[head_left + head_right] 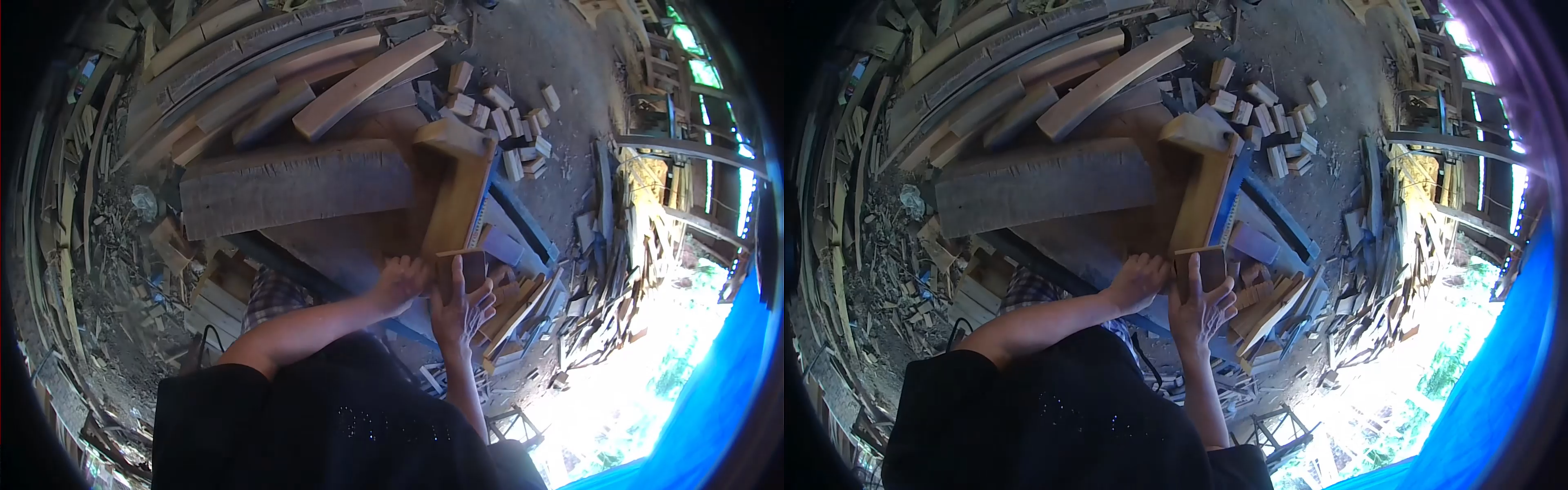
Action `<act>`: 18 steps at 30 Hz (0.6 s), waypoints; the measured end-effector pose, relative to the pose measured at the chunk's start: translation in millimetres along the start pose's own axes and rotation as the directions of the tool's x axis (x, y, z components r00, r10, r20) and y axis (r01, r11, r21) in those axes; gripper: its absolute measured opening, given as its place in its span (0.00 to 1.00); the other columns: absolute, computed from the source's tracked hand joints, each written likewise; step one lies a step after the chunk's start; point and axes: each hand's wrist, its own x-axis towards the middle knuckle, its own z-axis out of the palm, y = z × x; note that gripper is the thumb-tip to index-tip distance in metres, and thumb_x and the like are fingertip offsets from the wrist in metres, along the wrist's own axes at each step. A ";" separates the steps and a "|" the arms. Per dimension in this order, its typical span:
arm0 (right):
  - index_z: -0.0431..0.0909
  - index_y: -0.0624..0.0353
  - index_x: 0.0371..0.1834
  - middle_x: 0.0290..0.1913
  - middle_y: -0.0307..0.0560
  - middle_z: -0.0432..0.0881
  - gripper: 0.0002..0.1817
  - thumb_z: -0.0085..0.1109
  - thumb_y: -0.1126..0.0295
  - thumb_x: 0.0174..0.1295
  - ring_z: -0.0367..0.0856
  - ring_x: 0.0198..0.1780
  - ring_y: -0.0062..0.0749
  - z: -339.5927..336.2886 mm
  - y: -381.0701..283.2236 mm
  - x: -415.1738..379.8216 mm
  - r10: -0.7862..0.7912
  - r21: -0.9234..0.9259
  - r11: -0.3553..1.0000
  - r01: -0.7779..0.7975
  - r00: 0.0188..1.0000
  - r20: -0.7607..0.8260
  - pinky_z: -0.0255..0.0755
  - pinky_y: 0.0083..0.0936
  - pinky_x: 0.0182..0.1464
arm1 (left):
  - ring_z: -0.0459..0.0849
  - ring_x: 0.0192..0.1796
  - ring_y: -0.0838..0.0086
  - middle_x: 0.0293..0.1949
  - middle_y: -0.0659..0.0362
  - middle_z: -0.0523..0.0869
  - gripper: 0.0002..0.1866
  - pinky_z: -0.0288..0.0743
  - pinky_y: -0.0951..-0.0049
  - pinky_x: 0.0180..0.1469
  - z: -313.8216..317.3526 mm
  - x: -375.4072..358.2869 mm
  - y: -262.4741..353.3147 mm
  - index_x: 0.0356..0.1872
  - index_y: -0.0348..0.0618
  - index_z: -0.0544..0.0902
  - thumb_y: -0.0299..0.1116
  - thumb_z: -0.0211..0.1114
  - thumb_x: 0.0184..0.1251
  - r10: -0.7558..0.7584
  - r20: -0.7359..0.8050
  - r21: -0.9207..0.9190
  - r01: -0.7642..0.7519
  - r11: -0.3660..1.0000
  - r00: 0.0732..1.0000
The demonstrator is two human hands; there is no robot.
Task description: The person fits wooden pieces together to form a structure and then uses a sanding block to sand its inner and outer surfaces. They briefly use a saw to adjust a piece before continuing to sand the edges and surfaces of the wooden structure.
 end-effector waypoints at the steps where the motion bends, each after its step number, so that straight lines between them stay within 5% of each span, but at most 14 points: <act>1: 0.61 0.20 0.78 0.66 0.73 0.58 0.40 0.65 0.51 0.61 0.64 0.61 0.70 1.6 0.7 4.0 -0.009 -0.021 1.000 0.009 1.000 -0.011 0.58 0.68 0.59 | 0.80 0.36 0.64 0.34 0.56 0.80 0.12 0.73 0.65 0.37 2.6 0.3 -0.6 0.38 0.44 0.81 0.29 0.68 0.50 -0.001 0.000 0.005 0.001 1.000 1.000; 5: 0.61 0.18 0.77 0.64 0.71 0.61 0.42 0.67 0.53 0.58 0.64 0.63 0.65 1.2 -6.8 96.0 -0.019 -0.073 0.997 0.010 0.993 -0.119 0.60 0.61 0.58 | 0.81 0.38 0.64 0.35 0.56 0.81 0.13 0.75 0.65 0.39 6.9 -1.4 -0.7 0.40 0.44 0.80 0.30 0.68 0.51 0.026 0.065 0.031 -0.028 0.999 0.998; 7: 0.60 0.18 0.77 0.59 0.66 0.66 0.43 0.69 0.52 0.57 0.66 0.62 0.64 -9.4 -2.8 148.0 0.100 0.124 0.988 -0.094 0.994 -0.046 0.61 0.60 0.59 | 0.82 0.39 0.64 0.36 0.56 0.81 0.14 0.75 0.65 0.40 4.4 -2.3 0.4 0.40 0.44 0.80 0.31 0.68 0.51 0.037 0.149 0.101 -0.052 0.994 0.988; 10: 0.59 0.19 0.78 0.55 0.64 0.69 0.44 0.70 0.50 0.56 0.67 0.61 0.63 0.4 37.2 152.7 0.298 0.223 0.939 -0.260 0.942 -0.155 0.61 0.59 0.59 | 0.83 0.43 0.62 0.38 0.55 0.82 0.16 0.76 0.63 0.47 -7.7 1.6 -4.5 0.44 0.43 0.81 0.35 0.71 0.54 0.026 0.200 0.079 -0.042 0.996 0.979; 13: 0.58 0.27 0.79 0.60 0.68 0.69 0.48 0.72 0.48 0.53 0.67 0.63 0.63 19.5 91.9 104.4 0.475 0.532 0.722 -0.442 0.876 0.085 0.60 0.53 0.66 | 0.83 0.46 0.60 0.40 0.53 0.83 0.26 0.73 0.59 0.53 -30.5 8.1 7.4 0.52 0.40 0.80 0.45 0.73 0.57 0.072 0.285 0.048 -0.089 0.995 0.956; 16: 0.59 0.35 0.79 0.68 0.69 0.67 0.48 0.72 0.51 0.53 0.64 0.69 0.63 67.4 132.0 37.6 0.426 0.728 0.550 -0.410 0.887 0.177 0.57 0.52 0.72 | 0.83 0.48 0.59 0.45 0.49 0.83 0.37 0.71 0.56 0.56 -33.2 19.0 31.0 0.60 0.37 0.77 0.57 0.71 0.59 0.018 0.162 0.115 -0.037 0.993 0.987; 18: 0.60 0.40 0.79 0.69 0.68 0.67 0.48 0.72 0.53 0.53 0.66 0.70 0.60 84.9 140.5 -2.1 0.437 0.789 0.425 -0.443 0.864 0.249 0.59 0.50 0.72 | 0.83 0.51 0.55 0.50 0.45 0.82 0.41 0.73 0.52 0.56 -21.9 30.4 53.6 0.66 0.35 0.72 0.60 0.67 0.63 -0.206 0.228 0.039 0.202 0.979 0.952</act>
